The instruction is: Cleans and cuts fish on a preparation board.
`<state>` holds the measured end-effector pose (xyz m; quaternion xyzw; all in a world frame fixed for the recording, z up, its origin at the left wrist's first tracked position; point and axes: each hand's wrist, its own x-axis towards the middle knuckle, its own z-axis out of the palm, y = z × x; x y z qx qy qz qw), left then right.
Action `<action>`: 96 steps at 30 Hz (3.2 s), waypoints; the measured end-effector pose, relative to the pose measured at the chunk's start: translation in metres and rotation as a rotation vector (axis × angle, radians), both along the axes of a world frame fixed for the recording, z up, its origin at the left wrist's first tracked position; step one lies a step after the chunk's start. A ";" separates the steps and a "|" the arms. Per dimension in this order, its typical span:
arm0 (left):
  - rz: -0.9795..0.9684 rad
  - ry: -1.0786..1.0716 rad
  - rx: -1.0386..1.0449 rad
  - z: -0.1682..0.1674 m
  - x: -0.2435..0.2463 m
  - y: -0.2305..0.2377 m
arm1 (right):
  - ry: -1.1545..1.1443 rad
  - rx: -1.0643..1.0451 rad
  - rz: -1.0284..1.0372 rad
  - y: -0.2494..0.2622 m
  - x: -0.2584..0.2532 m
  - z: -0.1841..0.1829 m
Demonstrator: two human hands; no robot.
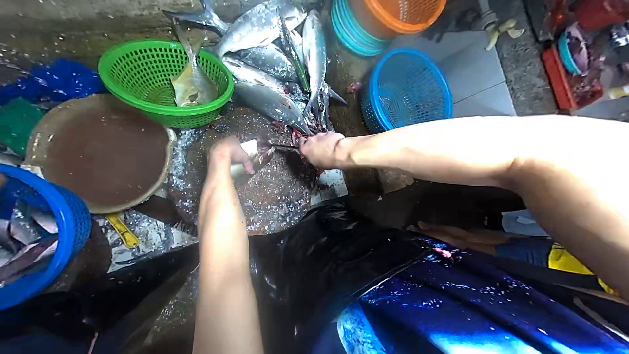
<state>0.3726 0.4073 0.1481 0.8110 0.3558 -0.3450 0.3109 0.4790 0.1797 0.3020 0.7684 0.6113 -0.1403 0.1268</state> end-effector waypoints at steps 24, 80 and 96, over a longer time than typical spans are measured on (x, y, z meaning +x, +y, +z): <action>0.108 -0.123 0.193 0.038 -0.020 -0.181 | 0.453 -0.244 -0.579 -0.067 0.030 -0.114; 0.294 -0.743 0.094 -0.051 -0.015 -0.109 | 0.420 0.063 -0.562 -0.130 0.055 -0.130; 0.623 -0.494 0.503 -0.073 0.030 -0.167 | 0.547 -0.278 -0.428 -0.135 0.043 -0.107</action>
